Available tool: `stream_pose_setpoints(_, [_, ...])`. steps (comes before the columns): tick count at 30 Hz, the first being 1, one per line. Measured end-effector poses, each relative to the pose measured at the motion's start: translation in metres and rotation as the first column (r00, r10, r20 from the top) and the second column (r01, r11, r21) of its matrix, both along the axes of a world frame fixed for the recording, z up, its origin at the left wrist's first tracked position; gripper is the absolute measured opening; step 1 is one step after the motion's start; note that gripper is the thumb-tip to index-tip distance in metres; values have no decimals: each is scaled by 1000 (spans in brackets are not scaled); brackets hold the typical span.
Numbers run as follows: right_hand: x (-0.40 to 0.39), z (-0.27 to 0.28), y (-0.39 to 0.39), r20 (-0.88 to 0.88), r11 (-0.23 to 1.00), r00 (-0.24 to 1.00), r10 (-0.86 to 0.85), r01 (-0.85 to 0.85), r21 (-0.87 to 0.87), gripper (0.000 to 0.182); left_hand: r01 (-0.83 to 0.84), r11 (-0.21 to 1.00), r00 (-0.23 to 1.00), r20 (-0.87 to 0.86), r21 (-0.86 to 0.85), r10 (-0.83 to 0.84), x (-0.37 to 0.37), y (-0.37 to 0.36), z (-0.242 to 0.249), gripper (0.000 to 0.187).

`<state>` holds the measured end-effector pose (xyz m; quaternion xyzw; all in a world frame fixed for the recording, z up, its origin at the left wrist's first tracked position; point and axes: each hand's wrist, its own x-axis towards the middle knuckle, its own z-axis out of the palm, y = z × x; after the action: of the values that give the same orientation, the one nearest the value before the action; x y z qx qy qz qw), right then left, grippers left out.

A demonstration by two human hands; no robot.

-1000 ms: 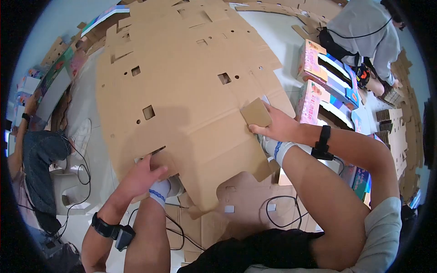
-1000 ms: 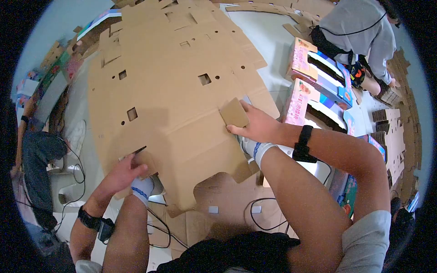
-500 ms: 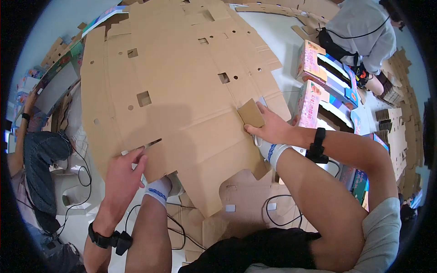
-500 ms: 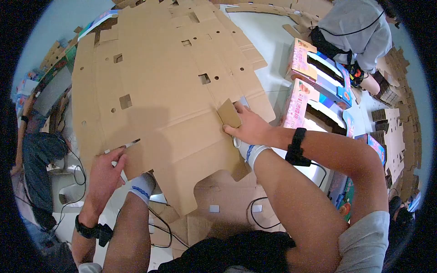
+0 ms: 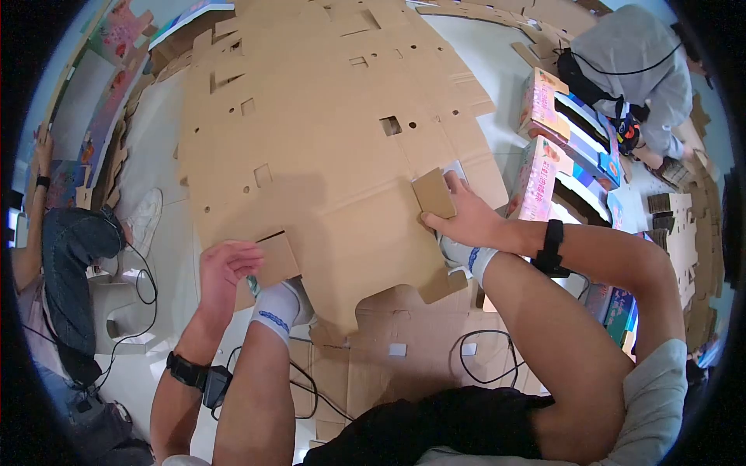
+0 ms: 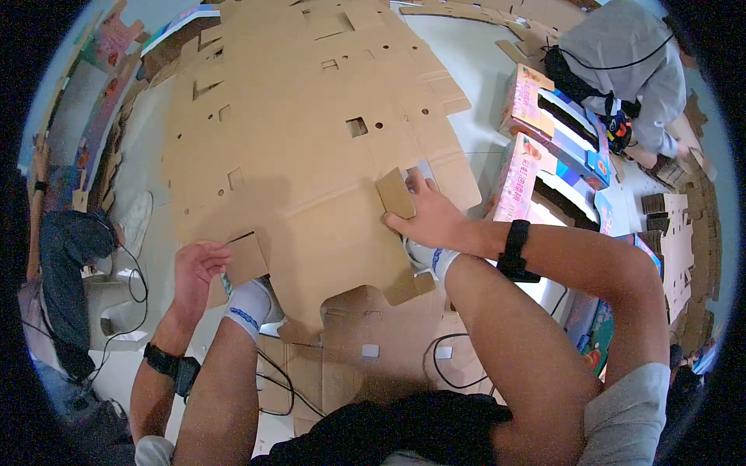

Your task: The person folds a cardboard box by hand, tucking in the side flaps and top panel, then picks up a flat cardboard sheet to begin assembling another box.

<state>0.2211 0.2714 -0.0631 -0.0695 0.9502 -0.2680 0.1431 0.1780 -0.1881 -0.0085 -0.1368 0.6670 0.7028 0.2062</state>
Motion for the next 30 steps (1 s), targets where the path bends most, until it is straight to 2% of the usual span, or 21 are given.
stream_pose_setpoints(1, [0, 4, -4, 23, 1000, 1000, -6, 6, 21, 47, 150, 973, 979, -109, -173, -170, 3, 4, -9, 24])
stream_pose_setpoints(3, [0, 10, -8, 49, 999, 999, -5, 3, 48, 46, 351, 769, 821, -219, -534, -527, 9, 11, -29, 29])
stream_pose_setpoints(6, [-1, 11, -8, 0, 997, 999, 43, -43, 63, 48, 305, 540, 455, -378, -784, -806, 1, 14, -25, 38])
stream_pose_setpoints(11, [4, 16, -10, -171, 991, 978, 122, -110, 81, 52, 229, 368, 381, -265, -901, -886, -4, 11, -12, 61])
stream_pose_setpoints(14, [-1, 28, -11, -61, 988, 994, 96, -102, -116, 44, 237, 269, 357, -174, -934, -918, 2, 14, -4, 74])
stream_pose_setpoints(17, [-5, 28, -5, -314, 976, 945, 87, -143, -162, 38, 191, 131, 297, -70, -973, -952, 7, 19, 13, 79])
stream_pose_setpoints(20, [-3, 30, -6, -135, 993, 990, 50, -64, -98, 38, 65, 15, 213, -1, -998, -977, 4, 22, 17, 83])
stream_pose_setpoints(21, [-3, 27, -5, -214, 993, 972, 96, -109, -50, 37, 14, -13, 185, 16, -1000, -983, 3, 21, 16, 84])
stream_pose_setpoints(23, [-4, 19, -7, -364, 981, 911, 194, -189, 48, 34, 62, 26, 200, -13, -998, -980, -3, 12, 14, 81])
stream_pose_setpoints(24, [-2, 16, -7, -397, 981, 898, 189, -191, 35, 35, 86, 41, 205, -22, -995, -979, -5, 8, 14, 80])
stream_pose_setpoints(26, [-1, 18, -10, -462, 981, 869, 177, -196, 8, 37, 77, 173, 292, -144, -982, -945, -3, 5, 9, 78])
stream_pose_setpoints(27, [-1, 23, -12, -315, 987, 937, 151, -159, 0, 38, 67, 238, 334, -203, -969, -920, -2, 5, 6, 78])
stream_pose_setpoints(29, [0, 34, -14, 5, 997, 997, 79, -79, 2, 40, 69, 455, 514, -359, -888, -779, 0, 18, -5, 82])
stream_pose_setpoints(30, [0, 36, -14, 17, 996, 996, 88, -88, -1, 42, 52, 555, 597, -420, -830, -684, 0, 22, -10, 84])
